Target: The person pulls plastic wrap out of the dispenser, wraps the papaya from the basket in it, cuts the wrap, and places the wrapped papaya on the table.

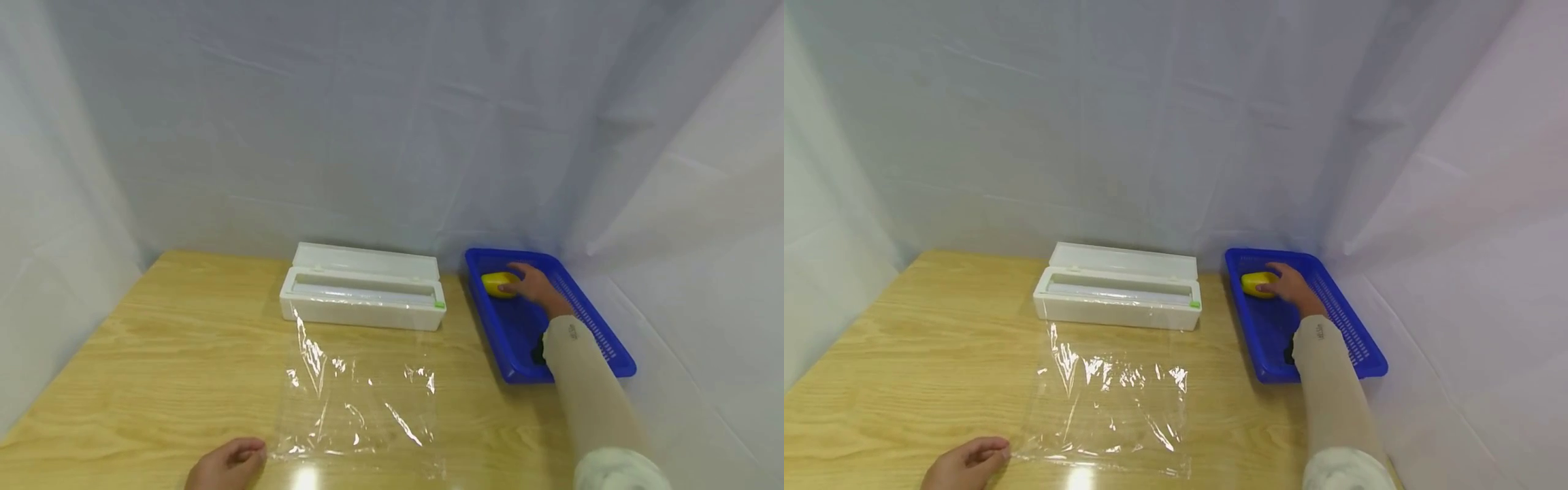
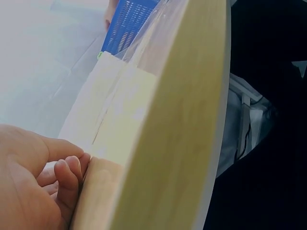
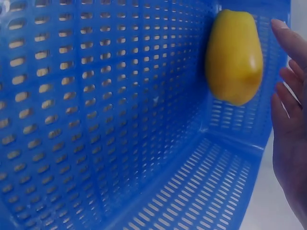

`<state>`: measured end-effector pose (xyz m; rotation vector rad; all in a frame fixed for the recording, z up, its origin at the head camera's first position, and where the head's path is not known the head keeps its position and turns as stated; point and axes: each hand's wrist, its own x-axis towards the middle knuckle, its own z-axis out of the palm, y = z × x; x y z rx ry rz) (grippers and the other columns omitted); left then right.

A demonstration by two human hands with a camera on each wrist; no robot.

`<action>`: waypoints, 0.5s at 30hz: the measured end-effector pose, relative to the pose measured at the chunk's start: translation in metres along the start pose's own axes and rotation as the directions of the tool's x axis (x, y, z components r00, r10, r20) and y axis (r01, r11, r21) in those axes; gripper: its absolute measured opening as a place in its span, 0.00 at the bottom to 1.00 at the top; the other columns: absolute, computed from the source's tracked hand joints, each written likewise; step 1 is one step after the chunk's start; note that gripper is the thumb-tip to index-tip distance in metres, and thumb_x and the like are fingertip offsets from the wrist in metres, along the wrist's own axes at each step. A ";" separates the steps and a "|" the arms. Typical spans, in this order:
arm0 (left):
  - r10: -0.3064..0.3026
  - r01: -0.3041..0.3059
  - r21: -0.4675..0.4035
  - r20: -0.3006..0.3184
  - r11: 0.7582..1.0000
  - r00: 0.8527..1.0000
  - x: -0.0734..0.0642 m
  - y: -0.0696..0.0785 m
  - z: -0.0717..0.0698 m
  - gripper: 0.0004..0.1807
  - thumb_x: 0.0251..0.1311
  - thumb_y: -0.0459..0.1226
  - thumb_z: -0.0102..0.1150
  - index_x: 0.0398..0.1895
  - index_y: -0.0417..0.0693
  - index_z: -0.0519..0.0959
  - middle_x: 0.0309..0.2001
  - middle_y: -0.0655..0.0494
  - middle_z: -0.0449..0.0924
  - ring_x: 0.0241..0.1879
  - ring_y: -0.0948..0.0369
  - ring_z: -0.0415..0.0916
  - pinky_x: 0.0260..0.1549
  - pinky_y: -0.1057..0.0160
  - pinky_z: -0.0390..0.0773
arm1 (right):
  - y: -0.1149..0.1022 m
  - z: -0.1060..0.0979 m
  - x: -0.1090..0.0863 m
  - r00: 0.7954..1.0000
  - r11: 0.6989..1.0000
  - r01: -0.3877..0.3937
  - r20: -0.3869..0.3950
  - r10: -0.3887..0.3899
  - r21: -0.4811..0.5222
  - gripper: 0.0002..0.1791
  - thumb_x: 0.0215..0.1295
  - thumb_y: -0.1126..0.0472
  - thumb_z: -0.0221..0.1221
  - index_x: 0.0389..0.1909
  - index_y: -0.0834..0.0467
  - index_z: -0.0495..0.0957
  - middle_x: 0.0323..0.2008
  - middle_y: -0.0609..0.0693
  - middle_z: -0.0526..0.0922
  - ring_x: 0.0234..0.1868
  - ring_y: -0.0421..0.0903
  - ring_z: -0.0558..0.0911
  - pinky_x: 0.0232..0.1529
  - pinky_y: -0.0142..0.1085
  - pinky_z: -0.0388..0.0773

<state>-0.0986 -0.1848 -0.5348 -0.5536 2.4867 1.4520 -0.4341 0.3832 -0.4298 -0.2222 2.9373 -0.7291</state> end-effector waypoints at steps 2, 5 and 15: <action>-0.019 0.019 0.001 0.016 1.000 1.000 0.000 -0.001 -0.001 0.26 0.56 0.56 0.69 0.47 0.47 0.86 0.38 0.57 0.87 0.36 0.63 0.81 0.34 0.64 0.75 | 0.003 0.003 0.002 1.000 1.000 -0.010 0.001 0.010 0.001 0.45 0.67 0.44 0.65 0.77 0.59 0.59 0.77 0.68 0.55 0.76 0.70 0.54 0.71 0.66 0.55; -0.026 0.026 -0.003 0.034 1.000 0.999 -0.001 -0.002 -0.002 0.28 0.55 0.58 0.69 0.48 0.46 0.86 0.38 0.56 0.87 0.37 0.62 0.82 0.33 0.63 0.76 | 0.002 0.005 0.004 1.000 1.000 -0.019 0.000 0.019 0.009 0.43 0.67 0.44 0.64 0.76 0.58 0.60 0.77 0.67 0.56 0.76 0.69 0.54 0.71 0.66 0.56; -0.007 0.009 -0.032 0.054 0.999 0.999 -0.005 -0.004 -0.004 0.25 0.57 0.52 0.69 0.49 0.43 0.85 0.41 0.53 0.88 0.38 0.62 0.82 0.36 0.64 0.77 | 0.002 0.017 0.013 0.999 0.999 -0.033 0.027 0.032 0.028 0.40 0.69 0.49 0.63 0.76 0.62 0.60 0.74 0.68 0.60 0.73 0.68 0.61 0.72 0.62 0.59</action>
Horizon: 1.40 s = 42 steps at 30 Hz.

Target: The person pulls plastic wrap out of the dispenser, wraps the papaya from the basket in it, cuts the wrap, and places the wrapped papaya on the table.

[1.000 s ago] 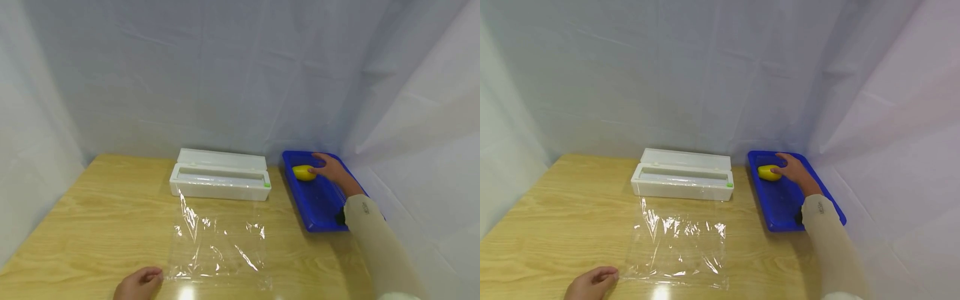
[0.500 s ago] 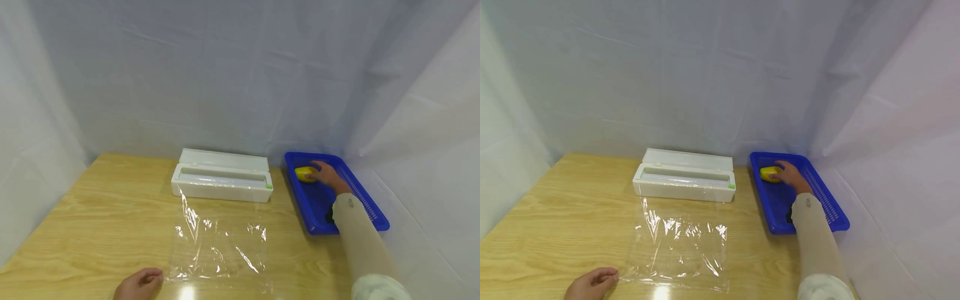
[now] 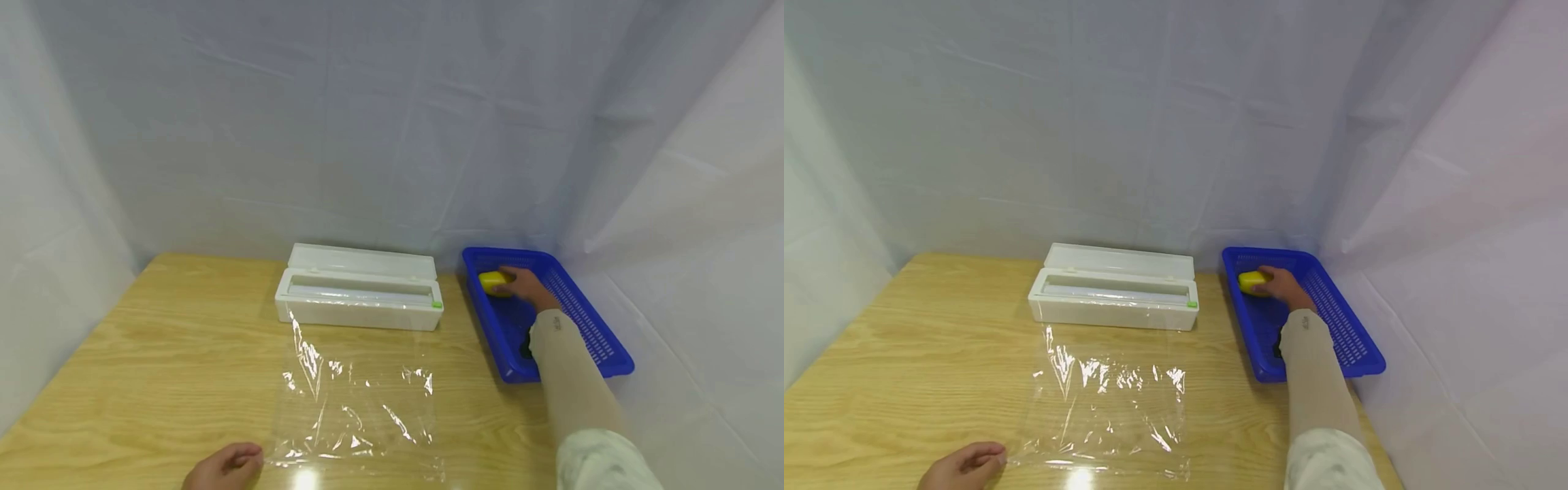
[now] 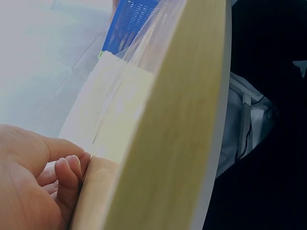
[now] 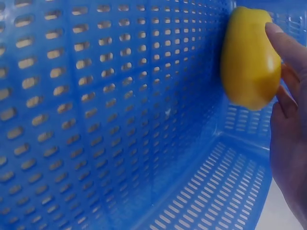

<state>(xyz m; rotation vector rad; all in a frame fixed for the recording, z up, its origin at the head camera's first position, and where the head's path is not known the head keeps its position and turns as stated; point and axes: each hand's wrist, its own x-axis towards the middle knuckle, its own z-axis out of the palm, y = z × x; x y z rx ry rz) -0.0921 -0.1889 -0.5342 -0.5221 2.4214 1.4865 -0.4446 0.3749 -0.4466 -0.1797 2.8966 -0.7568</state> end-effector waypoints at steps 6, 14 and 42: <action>-0.022 0.022 -0.032 0.007 0.999 1.000 -0.004 0.000 0.000 0.26 0.56 0.52 0.70 0.49 0.42 0.84 0.40 0.54 0.87 0.38 0.61 0.82 0.35 0.63 0.78 | 0.002 0.006 0.003 1.000 1.000 0.008 -0.027 -0.008 -0.012 0.37 0.70 0.52 0.63 0.74 0.64 0.63 0.72 0.69 0.64 0.70 0.68 0.65 0.70 0.61 0.63; -0.021 0.021 -0.037 0.007 0.999 1.000 -0.006 -0.001 0.002 0.24 0.59 0.50 0.68 0.49 0.41 0.84 0.40 0.54 0.87 0.37 0.62 0.82 0.33 0.64 0.78 | -0.001 0.011 0.010 0.996 0.997 0.064 -0.061 -0.067 -0.049 0.34 0.71 0.54 0.62 0.70 0.68 0.66 0.71 0.71 0.64 0.71 0.69 0.62 0.71 0.61 0.61; -0.045 0.045 -0.002 -0.011 0.999 0.999 -0.008 0.008 0.009 0.23 0.57 0.52 0.70 0.48 0.46 0.85 0.39 0.58 0.87 0.35 0.63 0.79 0.32 0.65 0.73 | 0.008 0.003 -0.007 0.992 0.999 -0.006 -0.129 0.000 -0.049 0.40 0.70 0.46 0.62 0.73 0.66 0.63 0.70 0.69 0.68 0.69 0.66 0.67 0.69 0.60 0.64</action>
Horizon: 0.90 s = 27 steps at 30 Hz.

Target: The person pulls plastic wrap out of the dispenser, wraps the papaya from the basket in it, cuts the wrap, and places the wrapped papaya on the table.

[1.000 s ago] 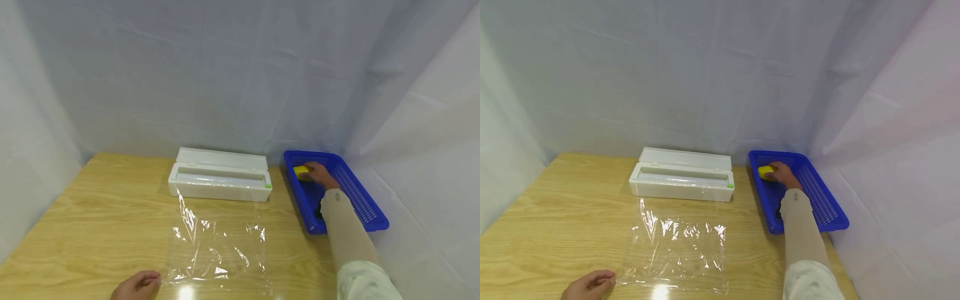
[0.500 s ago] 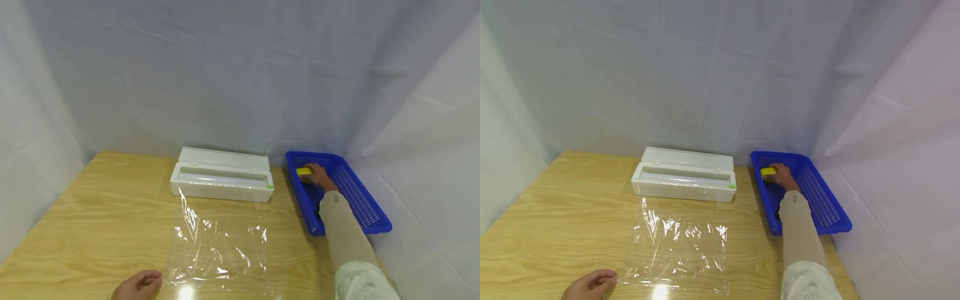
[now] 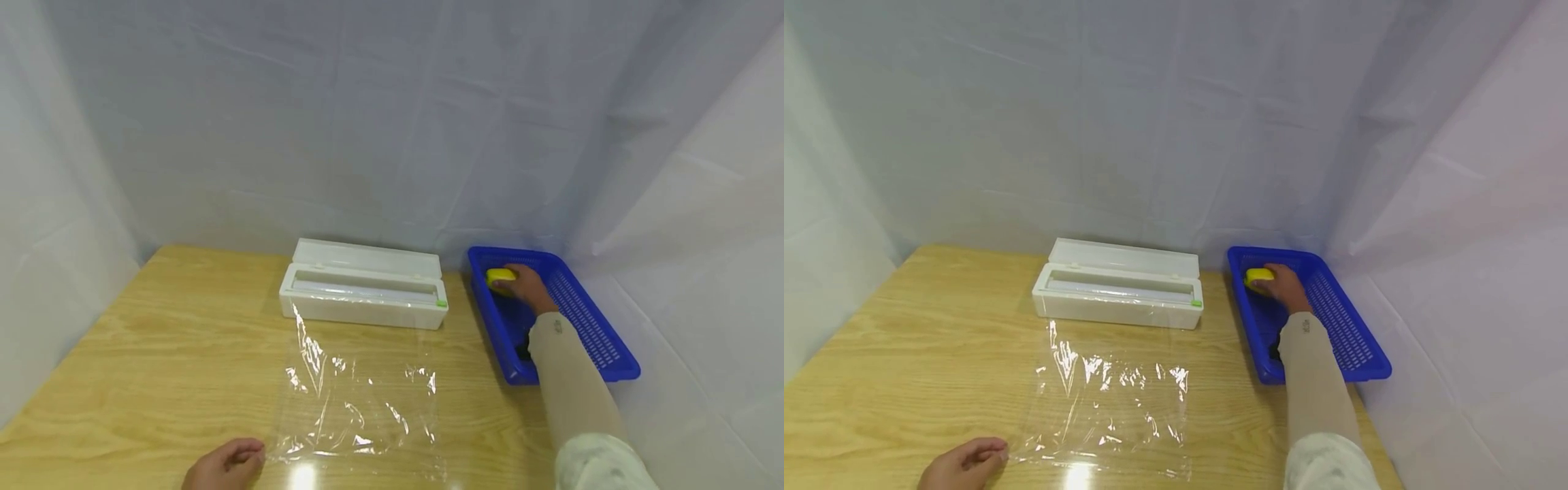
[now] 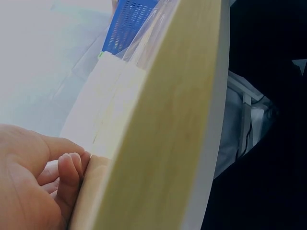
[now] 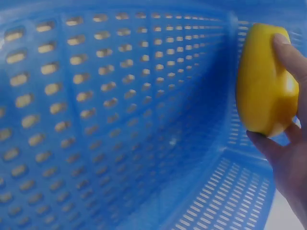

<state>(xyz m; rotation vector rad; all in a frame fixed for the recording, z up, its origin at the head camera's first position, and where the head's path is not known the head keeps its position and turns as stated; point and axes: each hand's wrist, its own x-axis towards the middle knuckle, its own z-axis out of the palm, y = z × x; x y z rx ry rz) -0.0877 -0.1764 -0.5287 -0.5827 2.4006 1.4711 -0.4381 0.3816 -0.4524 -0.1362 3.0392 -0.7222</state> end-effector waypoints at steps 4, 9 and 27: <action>-0.002 0.002 0.000 0.007 1.000 1.000 0.001 0.000 0.000 0.24 0.57 0.53 0.70 0.48 0.46 0.85 0.38 0.59 0.87 0.35 0.63 0.78 0.32 0.64 0.74 | -0.006 -0.015 -0.005 0.998 0.999 0.020 -0.054 -0.018 0.036 0.42 0.69 0.43 0.62 0.74 0.65 0.62 0.71 0.68 0.66 0.70 0.67 0.65 0.70 0.61 0.61; 0.004 -0.004 0.003 0.019 1.000 1.000 0.003 0.000 0.000 0.26 0.57 0.56 0.69 0.49 0.46 0.85 0.38 0.59 0.87 0.36 0.63 0.79 0.32 0.64 0.74 | -0.020 -0.034 -0.012 0.993 0.997 0.027 -0.118 -0.018 0.072 0.40 0.69 0.40 0.61 0.73 0.60 0.65 0.68 0.66 0.70 0.64 0.64 0.71 0.64 0.61 0.68; 0.020 -0.020 0.005 -0.033 1.000 0.999 0.002 0.002 0.000 0.21 0.58 0.51 0.69 0.47 0.46 0.86 0.37 0.59 0.87 0.34 0.65 0.79 0.33 0.65 0.73 | -0.126 -0.058 -0.079 0.970 0.982 0.135 -0.218 -0.104 0.131 0.41 0.63 0.32 0.62 0.70 0.52 0.71 0.67 0.57 0.73 0.57 0.58 0.75 0.53 0.55 0.73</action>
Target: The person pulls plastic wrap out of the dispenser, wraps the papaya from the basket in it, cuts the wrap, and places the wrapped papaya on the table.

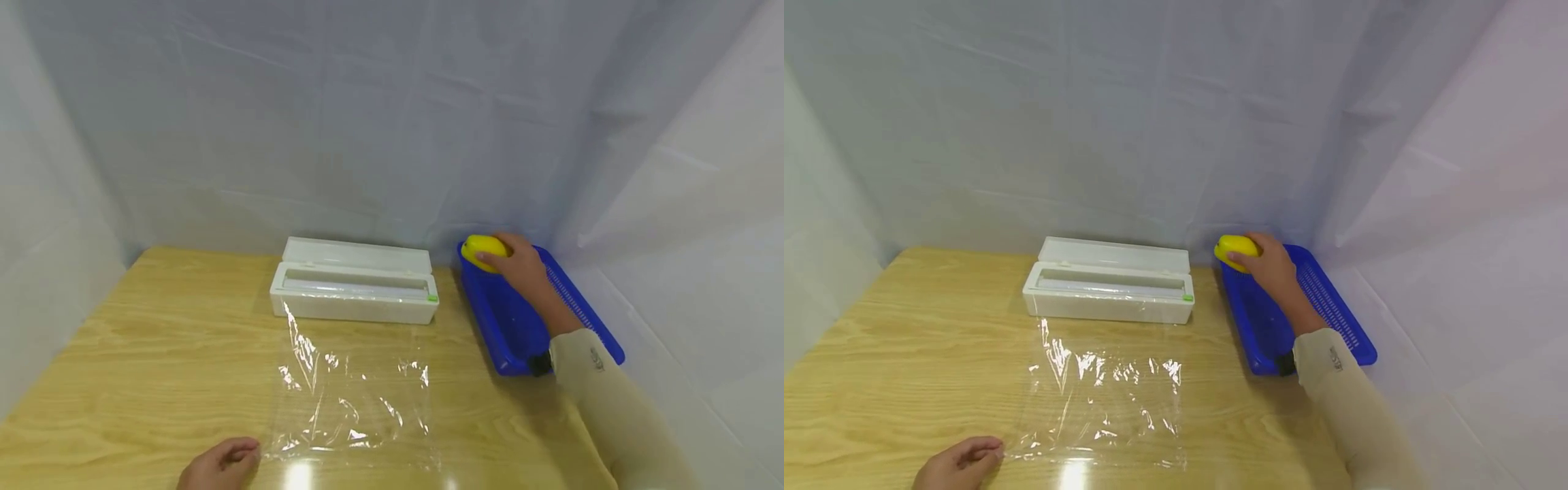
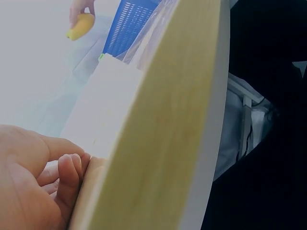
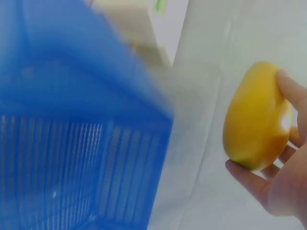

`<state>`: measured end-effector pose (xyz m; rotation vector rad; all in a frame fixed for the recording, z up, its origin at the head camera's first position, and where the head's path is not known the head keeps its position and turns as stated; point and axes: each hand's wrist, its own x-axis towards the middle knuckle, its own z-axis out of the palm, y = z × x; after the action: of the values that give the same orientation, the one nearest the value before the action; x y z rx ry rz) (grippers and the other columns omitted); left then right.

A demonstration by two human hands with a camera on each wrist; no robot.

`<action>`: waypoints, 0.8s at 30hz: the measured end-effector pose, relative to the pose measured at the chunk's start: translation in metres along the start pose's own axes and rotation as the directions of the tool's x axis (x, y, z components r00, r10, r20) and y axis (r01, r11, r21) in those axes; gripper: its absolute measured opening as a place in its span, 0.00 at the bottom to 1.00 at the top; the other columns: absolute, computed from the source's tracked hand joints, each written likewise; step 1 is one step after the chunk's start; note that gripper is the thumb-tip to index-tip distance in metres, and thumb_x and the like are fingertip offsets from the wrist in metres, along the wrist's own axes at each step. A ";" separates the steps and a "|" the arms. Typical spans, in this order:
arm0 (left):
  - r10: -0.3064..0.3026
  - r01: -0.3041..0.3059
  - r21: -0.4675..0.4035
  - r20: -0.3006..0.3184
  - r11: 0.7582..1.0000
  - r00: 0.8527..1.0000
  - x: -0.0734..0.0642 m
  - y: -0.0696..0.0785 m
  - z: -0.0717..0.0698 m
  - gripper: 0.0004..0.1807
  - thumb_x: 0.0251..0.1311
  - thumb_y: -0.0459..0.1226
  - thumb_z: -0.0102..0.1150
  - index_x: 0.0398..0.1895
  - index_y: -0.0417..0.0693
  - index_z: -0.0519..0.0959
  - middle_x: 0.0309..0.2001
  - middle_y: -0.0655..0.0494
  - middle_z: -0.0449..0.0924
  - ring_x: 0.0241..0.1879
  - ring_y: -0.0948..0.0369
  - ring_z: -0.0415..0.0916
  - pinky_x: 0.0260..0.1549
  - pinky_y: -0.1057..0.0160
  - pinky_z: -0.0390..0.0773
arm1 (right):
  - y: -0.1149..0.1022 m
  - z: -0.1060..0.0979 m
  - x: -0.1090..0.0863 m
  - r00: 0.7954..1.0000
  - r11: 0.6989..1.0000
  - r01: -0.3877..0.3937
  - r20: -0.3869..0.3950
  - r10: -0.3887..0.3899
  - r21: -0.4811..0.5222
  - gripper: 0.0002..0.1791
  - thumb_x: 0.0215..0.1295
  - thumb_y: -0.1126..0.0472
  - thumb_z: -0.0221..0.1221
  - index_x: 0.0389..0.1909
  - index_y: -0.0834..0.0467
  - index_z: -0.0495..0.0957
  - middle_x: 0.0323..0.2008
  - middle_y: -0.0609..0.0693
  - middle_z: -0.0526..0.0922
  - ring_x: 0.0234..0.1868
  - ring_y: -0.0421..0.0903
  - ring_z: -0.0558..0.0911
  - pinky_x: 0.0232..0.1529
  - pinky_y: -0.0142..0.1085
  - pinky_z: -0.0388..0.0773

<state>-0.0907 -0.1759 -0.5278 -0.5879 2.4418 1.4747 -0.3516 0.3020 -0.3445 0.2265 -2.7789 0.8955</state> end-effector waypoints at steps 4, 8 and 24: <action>-0.004 0.004 -0.003 -0.012 1.000 1.000 0.000 0.002 -0.001 0.20 0.59 0.50 0.68 0.47 0.46 0.86 0.36 0.59 0.88 0.33 0.65 0.78 0.31 0.66 0.72 | -0.024 0.012 -0.018 1.000 1.000 0.001 -0.007 -0.001 -0.003 0.41 0.62 0.31 0.62 0.70 0.50 0.71 0.67 0.55 0.74 0.55 0.56 0.76 0.52 0.53 0.75; -0.011 0.011 -0.012 -0.014 1.000 1.000 0.000 0.002 -0.001 0.22 0.58 0.51 0.69 0.47 0.46 0.86 0.36 0.60 0.88 0.33 0.64 0.77 0.29 0.67 0.72 | -0.044 0.026 -0.034 1.000 1.000 0.004 -0.007 -0.004 0.020 0.41 0.62 0.32 0.63 0.70 0.51 0.71 0.67 0.54 0.74 0.56 0.55 0.77 0.52 0.52 0.76; 0.007 -0.007 0.000 -0.023 1.000 1.000 0.001 -0.001 -0.001 0.21 0.57 0.51 0.69 0.46 0.46 0.87 0.36 0.60 0.87 0.34 0.65 0.77 0.30 0.69 0.72 | -0.095 0.121 -0.088 0.990 0.980 0.138 -0.004 -0.140 -0.141 0.35 0.60 0.31 0.63 0.61 0.48 0.77 0.54 0.48 0.83 0.45 0.47 0.80 0.32 0.38 0.71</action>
<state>-0.0915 -0.1774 -0.5281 -0.6009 2.4631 1.4790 -0.2648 0.1615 -0.4090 0.3844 -2.7582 0.6634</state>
